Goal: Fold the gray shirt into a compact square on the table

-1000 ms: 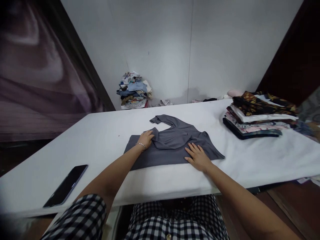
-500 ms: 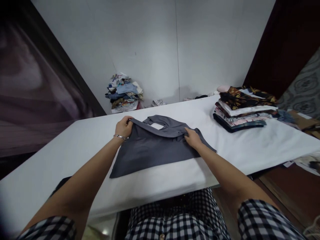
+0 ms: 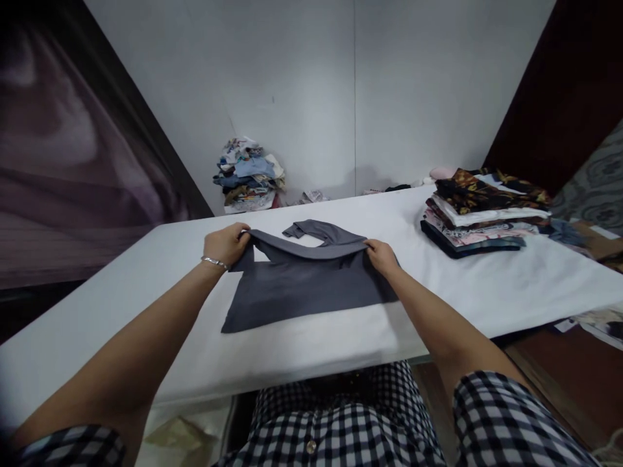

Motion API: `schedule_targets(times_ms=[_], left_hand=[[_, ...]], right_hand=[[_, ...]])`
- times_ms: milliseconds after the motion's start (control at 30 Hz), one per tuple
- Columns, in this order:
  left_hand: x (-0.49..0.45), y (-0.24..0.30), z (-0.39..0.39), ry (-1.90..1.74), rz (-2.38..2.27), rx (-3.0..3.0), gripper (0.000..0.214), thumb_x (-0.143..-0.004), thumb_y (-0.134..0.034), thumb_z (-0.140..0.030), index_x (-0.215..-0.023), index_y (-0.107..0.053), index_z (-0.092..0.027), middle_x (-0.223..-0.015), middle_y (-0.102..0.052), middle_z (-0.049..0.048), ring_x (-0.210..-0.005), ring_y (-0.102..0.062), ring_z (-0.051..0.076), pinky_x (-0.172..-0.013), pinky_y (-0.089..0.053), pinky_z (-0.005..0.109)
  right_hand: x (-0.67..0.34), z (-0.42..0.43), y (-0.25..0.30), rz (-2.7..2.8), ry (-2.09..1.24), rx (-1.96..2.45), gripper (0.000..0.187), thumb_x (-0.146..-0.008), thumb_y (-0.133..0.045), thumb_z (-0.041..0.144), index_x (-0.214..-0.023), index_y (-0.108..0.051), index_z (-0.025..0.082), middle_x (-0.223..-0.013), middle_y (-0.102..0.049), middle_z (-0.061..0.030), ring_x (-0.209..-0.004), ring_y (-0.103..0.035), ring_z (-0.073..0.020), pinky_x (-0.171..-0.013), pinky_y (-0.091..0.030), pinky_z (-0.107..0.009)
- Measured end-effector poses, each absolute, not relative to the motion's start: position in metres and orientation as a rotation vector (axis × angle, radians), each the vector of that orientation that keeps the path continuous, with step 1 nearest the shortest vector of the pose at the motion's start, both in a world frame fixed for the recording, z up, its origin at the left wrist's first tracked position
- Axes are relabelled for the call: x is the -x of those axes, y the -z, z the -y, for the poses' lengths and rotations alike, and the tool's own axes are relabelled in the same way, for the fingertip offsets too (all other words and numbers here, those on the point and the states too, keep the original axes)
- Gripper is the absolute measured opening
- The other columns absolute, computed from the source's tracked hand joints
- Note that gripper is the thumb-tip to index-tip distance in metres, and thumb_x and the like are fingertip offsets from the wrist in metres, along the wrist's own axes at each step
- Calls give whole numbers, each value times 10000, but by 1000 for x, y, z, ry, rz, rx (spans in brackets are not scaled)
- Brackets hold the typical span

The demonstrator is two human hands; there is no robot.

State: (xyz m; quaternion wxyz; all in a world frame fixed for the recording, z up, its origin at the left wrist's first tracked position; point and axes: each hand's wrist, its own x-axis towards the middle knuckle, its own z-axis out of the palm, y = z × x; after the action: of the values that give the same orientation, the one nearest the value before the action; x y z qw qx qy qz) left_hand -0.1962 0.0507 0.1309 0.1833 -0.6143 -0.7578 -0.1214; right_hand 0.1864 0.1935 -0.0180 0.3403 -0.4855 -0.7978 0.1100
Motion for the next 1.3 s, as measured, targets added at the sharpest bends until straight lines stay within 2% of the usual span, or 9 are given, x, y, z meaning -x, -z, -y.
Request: schedule_targets(times_ms=[167, 267, 367, 533, 700, 833, 967, 1067, 1300], left_hand=[[212, -68, -6, -203, 1816, 2297, 200, -897, -438, -237, -895, -632, -190, -844, -654, 72, -812, -615, 208, -750, -434, 319], [217, -24, 21, -288, 1698, 2448, 233, -894, -387, -127, -853, -611, -177, -828, -625, 72, -785, -595, 187, -741, -444, 308], [221, -3, 31, -137, 1894, 2282, 200, -838, -422, -80, -861, -598, -171, -916, -614, 86, -852, -589, 202, -722, -462, 307], [228, -10, 31, 414, 2074, 1897, 245, -804, -419, -70, -953, -581, -179, -1029, -608, 85, -961, -576, 203, -783, -480, 310], [232, 6, 49, 271, 1889, 2294, 328, -722, -441, -20, -943, -618, -186, -1026, -639, 87, -961, -586, 214, -858, -467, 354], [239, 16, 56, 290, 2089, 2105, 314, -716, -438, -42, -925, -621, -189, -973, -645, 86, -926, -596, 216, -833, -481, 345], [239, 9, 59, 418, 2108, 1956, 247, -781, -413, -110, -914, -601, -199, -1019, -627, 82, -990, -574, 216, -852, -476, 324], [233, 7, 64, 308, 2039, 2145, 246, -766, -410, -98, -858, -614, -199, -985, -639, 87, -943, -584, 228, -843, -479, 348], [232, 17, 68, 289, 2056, 2140, 284, -725, -405, -84, -864, -624, -201, -986, -653, 98, -949, -588, 248, -866, -482, 378]], right_hand=[[-230, -164, 38, 2253, -59, 1038, 343, -786, -448, 155, -1037, -678, 199, -1045, -697, -74, -997, -629, -239, -899, -502, -401], [-243, -149, 51, 2368, -33, 920, 318, -794, -452, 165, -1019, -672, 212, -1064, -686, -74, -1011, -623, -240, -884, -518, -415], [-244, -145, 54, 2384, -65, 884, 303, -783, -461, 165, -1003, -663, 217, -1059, -687, -72, -1000, -630, -240, -880, -527, -423], [-244, -145, 46, 2261, -75, 953, 296, -802, -449, 172, -1020, -645, 214, -1026, -689, -75, -967, -642, -239, -886, -524, -428], [-253, -128, 49, 2451, -170, 881, 348, -801, -467, 184, -1112, -622, 205, -1067, -669, -87, -989, -628, -242, -883, -522, -421], [-252, -117, 50, 2455, -234, 1018, 459, -790, -515, 203, -1247, -554, 221, -1105, -649, -91, -998, -621, -245, -877, -523, -412], [-252, -116, 44, 2333, -160, 1123, 383, -772, -467, 138, -1112, -630, 206, -1055, -659, -89, -1001, -609, -248, -893, -507, -404], [-257, -115, 43, 2341, -74, 1116, 351, -768, -443, 109, -1032, -657, 197, -1001, -660, -86, -970, -600, -238, -884, -498, -384], [-266, -106, 49, 2409, -40, 1141, 313, -790, -450, 120, -1008, -662, 195, -944, -671, -84, -909, -598, -237, -852, -491, -388]])
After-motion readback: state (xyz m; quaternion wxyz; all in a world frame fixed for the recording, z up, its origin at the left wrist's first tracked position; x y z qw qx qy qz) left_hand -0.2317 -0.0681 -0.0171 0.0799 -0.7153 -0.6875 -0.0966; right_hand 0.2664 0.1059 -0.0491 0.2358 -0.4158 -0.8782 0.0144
